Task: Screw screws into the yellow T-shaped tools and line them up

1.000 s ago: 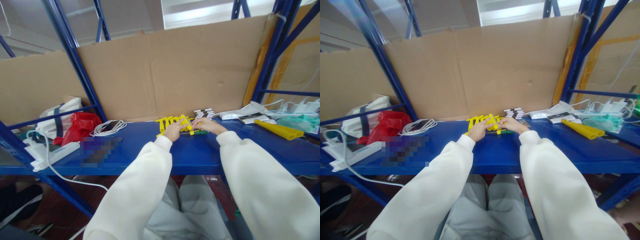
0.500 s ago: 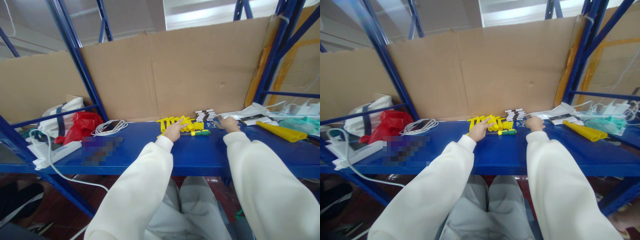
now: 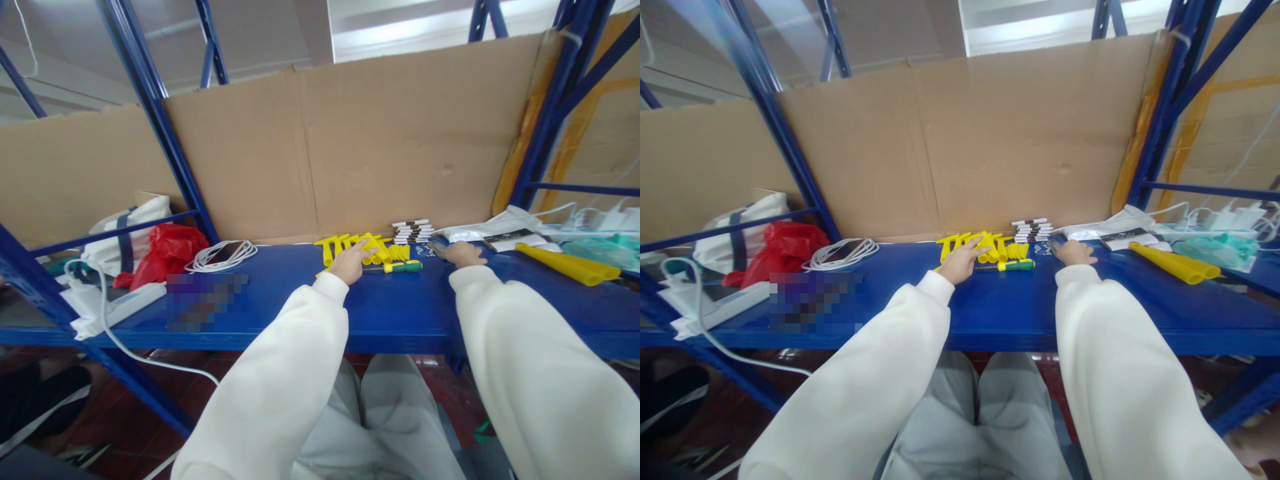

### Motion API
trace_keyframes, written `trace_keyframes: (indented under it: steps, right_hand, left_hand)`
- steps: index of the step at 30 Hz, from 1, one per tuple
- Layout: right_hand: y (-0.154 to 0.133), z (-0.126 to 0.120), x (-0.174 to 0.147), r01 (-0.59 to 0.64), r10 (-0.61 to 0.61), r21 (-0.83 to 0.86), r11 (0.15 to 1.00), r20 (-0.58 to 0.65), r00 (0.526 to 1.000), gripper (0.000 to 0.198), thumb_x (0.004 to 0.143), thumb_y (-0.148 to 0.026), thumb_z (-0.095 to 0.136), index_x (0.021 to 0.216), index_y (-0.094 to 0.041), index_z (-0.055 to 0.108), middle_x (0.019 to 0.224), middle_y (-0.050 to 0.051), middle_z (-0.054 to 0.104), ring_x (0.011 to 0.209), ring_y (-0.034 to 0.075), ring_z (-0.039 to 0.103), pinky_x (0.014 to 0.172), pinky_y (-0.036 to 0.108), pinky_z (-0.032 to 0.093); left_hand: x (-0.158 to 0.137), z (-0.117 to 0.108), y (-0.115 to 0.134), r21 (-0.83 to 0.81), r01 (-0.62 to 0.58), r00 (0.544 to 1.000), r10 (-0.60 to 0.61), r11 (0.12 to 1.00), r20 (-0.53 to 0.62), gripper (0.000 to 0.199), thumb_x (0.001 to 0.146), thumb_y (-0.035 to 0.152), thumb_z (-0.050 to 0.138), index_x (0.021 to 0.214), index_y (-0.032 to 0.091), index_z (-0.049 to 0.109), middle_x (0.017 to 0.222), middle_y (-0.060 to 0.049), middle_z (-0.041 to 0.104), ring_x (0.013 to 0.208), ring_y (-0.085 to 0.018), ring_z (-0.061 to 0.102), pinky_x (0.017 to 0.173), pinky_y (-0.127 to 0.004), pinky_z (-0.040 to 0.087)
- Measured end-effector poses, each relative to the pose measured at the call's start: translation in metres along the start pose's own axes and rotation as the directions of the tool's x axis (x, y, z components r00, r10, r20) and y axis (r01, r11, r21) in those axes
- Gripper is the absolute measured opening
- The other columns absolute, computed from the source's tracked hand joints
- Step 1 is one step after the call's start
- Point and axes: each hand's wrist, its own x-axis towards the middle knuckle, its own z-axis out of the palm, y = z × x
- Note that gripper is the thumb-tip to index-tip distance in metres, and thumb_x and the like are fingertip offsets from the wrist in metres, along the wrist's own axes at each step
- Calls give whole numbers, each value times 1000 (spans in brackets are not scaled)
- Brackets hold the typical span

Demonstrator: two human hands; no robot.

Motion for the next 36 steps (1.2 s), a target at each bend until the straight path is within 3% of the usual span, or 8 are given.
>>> trace_keyframes:
  steps: [3,10,16,21,26,31,34,36]
  right_hand:
    - [-9,-6,-4,-206,206,-18,978,30,978,50,72,-60,79,107,-23,76,121,25,68,123,47,54,96,68,44]
    - [-25,-19,-22,-228,249,-177,957,105,963,62,86,-66,63,126,-18,70,139,24,61,136,44,46,108,66,37]
    - [-29,-27,-34,-148,158,-196,969,39,987,68,91,-62,58,136,-10,62,145,29,55,138,44,44,111,65,35]
    - [-38,-21,-28,141,-145,-110,984,-26,989,47,92,-33,55,131,-9,62,136,27,58,131,39,50,105,55,44]
    - [-59,-7,-37,599,-598,-4,800,-72,798,49,91,-22,47,138,-13,60,133,21,64,124,35,56,102,50,47]
    - [-79,1,-59,808,-808,14,590,33,589,59,93,-16,44,151,-21,55,149,14,60,132,32,55,105,50,46]
    - [-86,1,-66,838,-834,4,546,94,543,52,95,-13,41,139,-24,68,147,12,64,135,31,55,108,53,43]
    - [-87,0,-66,815,-810,3,579,114,575,48,94,-11,42,129,-21,74,140,14,69,133,31,57,111,54,39]
  left_hand:
    - [0,0,0,5,0,1000,0,1000,0,71,91,0,45,149,39,57,167,-1,42,141,-25,56,115,-46,48]
    - [1,0,2,31,8,1000,-8,999,23,67,94,1,43,150,35,57,165,-2,46,139,-24,57,115,-42,47]
    - [1,0,2,24,4,1000,-4,1000,18,68,93,1,43,150,36,57,164,-3,47,138,-24,57,114,-42,47]
    - [0,-2,5,29,5,1000,-6,1000,28,67,94,3,43,150,38,56,160,-5,48,128,-26,63,106,-44,52]
    - [-1,-1,9,17,-45,999,44,999,21,67,94,2,43,149,36,57,157,-7,50,125,-26,65,105,-44,53]
    - [3,6,5,-22,-164,986,163,986,-29,67,93,1,43,149,33,58,156,-5,55,134,-24,60,113,-43,49]
    - [5,9,3,-47,-206,978,204,977,-45,68,91,0,43,150,31,57,155,-5,57,137,-22,59,117,-43,46]
    - [6,10,3,-62,-205,978,202,977,-47,68,91,0,42,152,27,54,156,-7,56,138,-21,57,118,-41,45]
